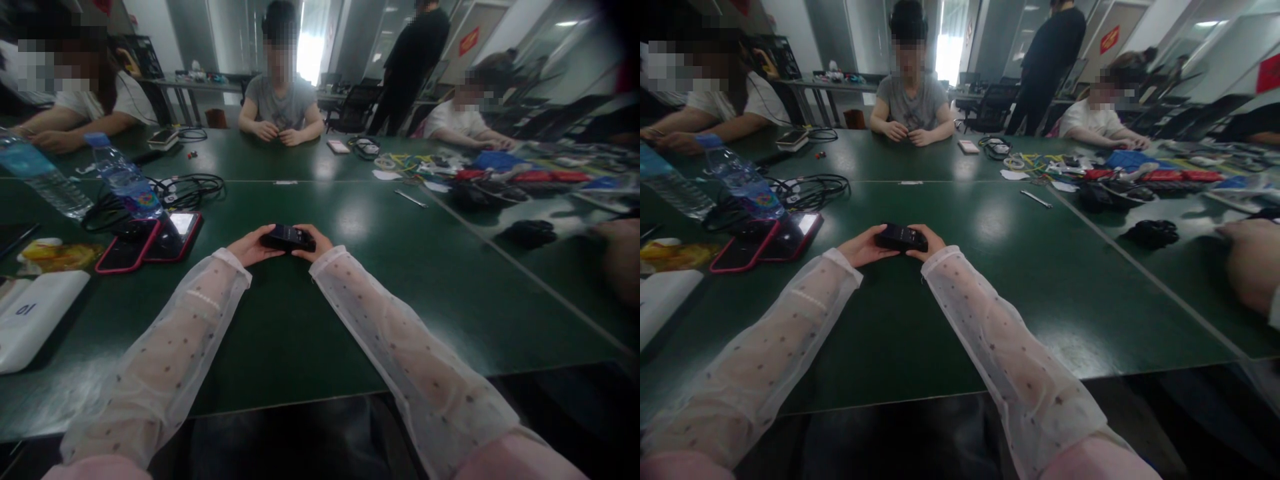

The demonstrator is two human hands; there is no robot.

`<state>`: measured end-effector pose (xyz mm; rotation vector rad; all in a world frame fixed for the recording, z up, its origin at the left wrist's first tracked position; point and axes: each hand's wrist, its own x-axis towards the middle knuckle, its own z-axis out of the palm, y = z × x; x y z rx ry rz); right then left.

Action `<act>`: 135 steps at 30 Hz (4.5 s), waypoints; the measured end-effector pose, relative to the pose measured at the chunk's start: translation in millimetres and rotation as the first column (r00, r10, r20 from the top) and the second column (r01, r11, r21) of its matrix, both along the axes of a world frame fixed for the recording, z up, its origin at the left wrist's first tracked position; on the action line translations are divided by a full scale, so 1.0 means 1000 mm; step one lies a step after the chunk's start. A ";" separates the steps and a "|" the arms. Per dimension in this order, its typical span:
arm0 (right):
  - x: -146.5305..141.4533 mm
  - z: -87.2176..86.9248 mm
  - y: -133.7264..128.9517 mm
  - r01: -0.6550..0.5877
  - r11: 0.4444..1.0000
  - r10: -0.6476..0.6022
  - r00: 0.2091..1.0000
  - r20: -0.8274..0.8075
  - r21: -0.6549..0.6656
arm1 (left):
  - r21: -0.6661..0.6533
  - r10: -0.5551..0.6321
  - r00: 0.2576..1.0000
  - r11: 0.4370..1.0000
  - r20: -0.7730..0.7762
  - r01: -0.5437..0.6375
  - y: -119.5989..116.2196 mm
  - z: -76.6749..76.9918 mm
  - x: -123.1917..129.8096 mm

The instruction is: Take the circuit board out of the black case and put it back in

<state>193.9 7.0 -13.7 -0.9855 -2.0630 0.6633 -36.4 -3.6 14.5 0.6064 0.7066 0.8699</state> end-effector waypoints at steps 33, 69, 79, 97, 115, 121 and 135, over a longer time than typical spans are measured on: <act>-0.011 0.001 -0.005 0.100 0.992 -0.108 0.988 0.106 0.077 | -0.011 -0.025 1.000 1.000 0.018 0.026 0.003 0.000 0.000; 0.046 -0.011 0.042 0.554 0.817 -0.576 0.799 0.173 0.161 | -0.057 -0.003 1.000 0.998 0.027 0.005 0.004 0.002 0.000; 0.045 -0.014 0.039 0.542 0.822 -0.569 0.788 0.233 0.173 | -0.066 0.008 1.000 0.998 -0.007 -0.008 0.003 0.004 0.001; 0.044 -0.013 0.038 0.572 0.800 -0.600 0.772 0.213 0.181 | -0.064 -0.034 0.999 0.997 -0.014 0.033 0.006 -0.003 -0.001; -0.004 0.023 -0.005 0.029 0.999 -0.034 0.970 -0.242 -0.024 | -0.051 0.023 1.000 0.998 0.020 -0.022 0.002 -0.001 0.001; -0.001 0.008 0.001 0.069 0.995 -0.078 0.984 -0.157 -0.066 | -0.077 0.049 0.998 0.996 0.047 -0.045 0.001 0.001 0.001; -0.009 0.001 -0.004 0.077 0.997 -0.076 0.997 -0.031 0.020 | 0.012 0.062 0.998 0.998 -0.023 -0.062 0.000 0.001 0.002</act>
